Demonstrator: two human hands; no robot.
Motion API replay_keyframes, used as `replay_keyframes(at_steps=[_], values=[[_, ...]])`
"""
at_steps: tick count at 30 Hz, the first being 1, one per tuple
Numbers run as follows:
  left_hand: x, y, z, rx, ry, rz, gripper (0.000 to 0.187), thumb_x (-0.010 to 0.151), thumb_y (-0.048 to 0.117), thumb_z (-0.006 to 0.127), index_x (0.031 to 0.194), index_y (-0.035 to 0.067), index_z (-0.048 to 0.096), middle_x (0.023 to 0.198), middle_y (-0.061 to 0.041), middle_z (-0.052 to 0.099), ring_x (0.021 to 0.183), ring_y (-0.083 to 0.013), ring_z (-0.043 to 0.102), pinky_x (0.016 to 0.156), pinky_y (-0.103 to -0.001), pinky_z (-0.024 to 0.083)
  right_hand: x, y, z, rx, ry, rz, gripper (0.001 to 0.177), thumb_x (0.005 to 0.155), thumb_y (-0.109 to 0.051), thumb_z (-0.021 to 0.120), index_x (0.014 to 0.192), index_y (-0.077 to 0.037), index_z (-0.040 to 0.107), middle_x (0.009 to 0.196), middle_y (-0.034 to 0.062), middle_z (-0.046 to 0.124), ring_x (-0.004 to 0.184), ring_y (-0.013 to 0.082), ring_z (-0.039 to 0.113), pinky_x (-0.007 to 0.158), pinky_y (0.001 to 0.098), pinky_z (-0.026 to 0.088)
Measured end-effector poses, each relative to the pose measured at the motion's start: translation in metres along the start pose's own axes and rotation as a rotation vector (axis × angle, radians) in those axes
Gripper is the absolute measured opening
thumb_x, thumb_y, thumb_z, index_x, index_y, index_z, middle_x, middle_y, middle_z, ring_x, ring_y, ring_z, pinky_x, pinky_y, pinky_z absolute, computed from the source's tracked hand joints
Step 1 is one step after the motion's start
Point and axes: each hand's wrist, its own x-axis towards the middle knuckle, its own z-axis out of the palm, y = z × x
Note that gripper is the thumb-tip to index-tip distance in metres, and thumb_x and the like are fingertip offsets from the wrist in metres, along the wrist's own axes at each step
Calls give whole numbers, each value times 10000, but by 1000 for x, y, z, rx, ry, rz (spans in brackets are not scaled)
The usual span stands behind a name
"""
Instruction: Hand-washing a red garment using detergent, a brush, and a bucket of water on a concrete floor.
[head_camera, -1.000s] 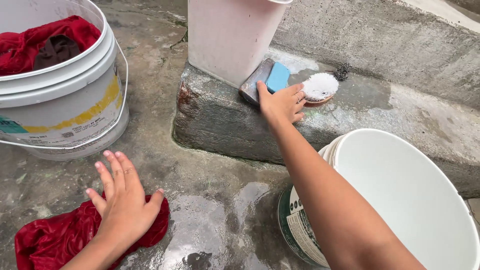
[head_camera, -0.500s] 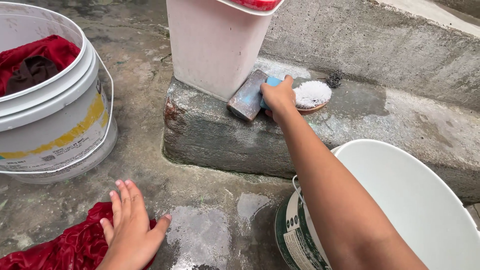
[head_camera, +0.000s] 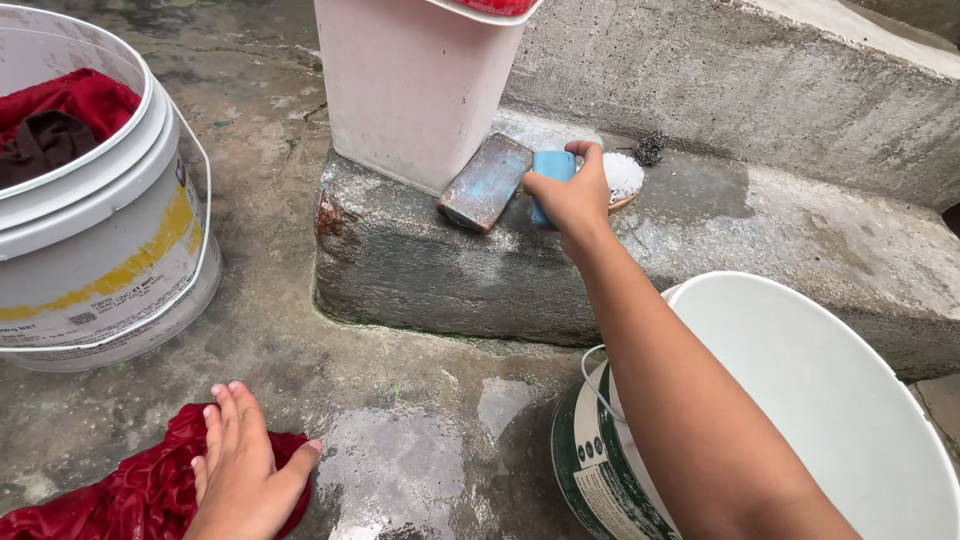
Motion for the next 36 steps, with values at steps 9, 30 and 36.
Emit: replay_keyframes(at_steps=[9, 30, 36], values=[[0, -63, -9, -53, 58, -14, 1231, 777, 522, 693, 1620, 80, -87, 1669, -168, -167, 1555, -344, -166, 1207, -626, 78, -17, 30, 19, -1345, 165, -339, 416, 1008, -459, 593, 1324, -193, 636, 1388, 228, 529, 1152, 406, 593, 965, 527, 509], [-117, -368, 2, -220, 1114, 145, 1016, 794, 187, 733, 1662, -145, 325, 1446, -392, 503, 1324, -521, 543, 1293, -534, 357, -105, 42, 37, 148, -256, -68, 777, 701, -65, 640, 1403, -62, 309, 1018, 133, 560, 818, 260, 610, 689, 422, 543], [-166, -384, 5, -485, 1151, -437, 895, 851, 90, 823, 1563, -76, 307, 1376, -405, 532, 1211, -497, 624, 1020, -551, 526, -235, 91, 68, 686, -707, 637, 619, 702, -272, 570, 1248, 19, 591, 1025, 197, 708, 809, 273, 690, 716, 435, 579]])
